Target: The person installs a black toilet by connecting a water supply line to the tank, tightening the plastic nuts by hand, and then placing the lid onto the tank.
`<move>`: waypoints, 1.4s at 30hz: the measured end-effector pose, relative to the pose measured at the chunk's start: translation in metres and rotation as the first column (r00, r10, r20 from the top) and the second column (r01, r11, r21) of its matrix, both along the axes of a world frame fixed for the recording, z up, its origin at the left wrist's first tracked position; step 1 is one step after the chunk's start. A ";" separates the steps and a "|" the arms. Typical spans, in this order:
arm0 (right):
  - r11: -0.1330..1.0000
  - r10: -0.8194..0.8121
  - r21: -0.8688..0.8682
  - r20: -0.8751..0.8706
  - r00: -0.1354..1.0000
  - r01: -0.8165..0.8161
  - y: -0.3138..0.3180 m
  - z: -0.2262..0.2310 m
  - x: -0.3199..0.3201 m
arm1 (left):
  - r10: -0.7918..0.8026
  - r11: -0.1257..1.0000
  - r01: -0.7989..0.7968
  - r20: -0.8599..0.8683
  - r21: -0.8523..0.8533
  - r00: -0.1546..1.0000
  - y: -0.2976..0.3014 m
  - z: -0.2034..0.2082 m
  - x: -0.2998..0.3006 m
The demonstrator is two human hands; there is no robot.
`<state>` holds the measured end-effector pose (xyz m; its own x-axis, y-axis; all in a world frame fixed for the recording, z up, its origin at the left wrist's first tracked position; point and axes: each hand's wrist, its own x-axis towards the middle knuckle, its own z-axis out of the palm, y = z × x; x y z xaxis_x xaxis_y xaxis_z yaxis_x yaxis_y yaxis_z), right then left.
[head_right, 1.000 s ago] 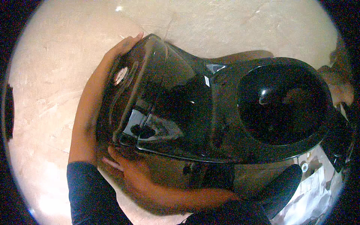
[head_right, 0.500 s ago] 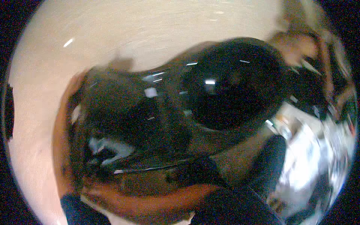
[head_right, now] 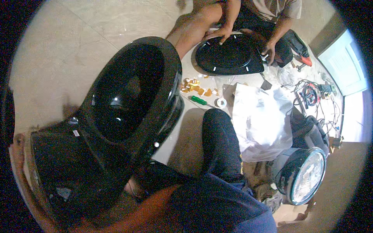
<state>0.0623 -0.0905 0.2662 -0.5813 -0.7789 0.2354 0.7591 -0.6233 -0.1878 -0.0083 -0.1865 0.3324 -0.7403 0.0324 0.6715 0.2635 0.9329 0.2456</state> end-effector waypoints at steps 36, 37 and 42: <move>-0.603 0.414 -0.263 -0.910 0.014 0.753 0.233 -0.107 -0.086 | 0.235 -0.447 -0.202 0.332 0.871 0.914 0.038 -0.492 0.007; -0.590 0.434 -0.300 -0.901 -0.019 0.750 0.229 -0.108 -0.089 | 0.226 -0.424 -0.214 0.331 0.880 0.916 0.029 -0.490 0.004; -0.589 0.449 -0.310 -0.894 -0.017 0.746 0.227 -0.109 -0.094 | 0.149 -0.140 -0.411 0.430 0.901 0.891 0.009 -0.489 -0.021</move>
<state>-0.0321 0.1364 0.1573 -0.7275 0.0402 0.6849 -0.3529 0.8341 -0.4239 -0.0289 -0.1776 -0.1564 -0.5417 -0.7723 -0.3318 -0.1010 -0.3321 0.9378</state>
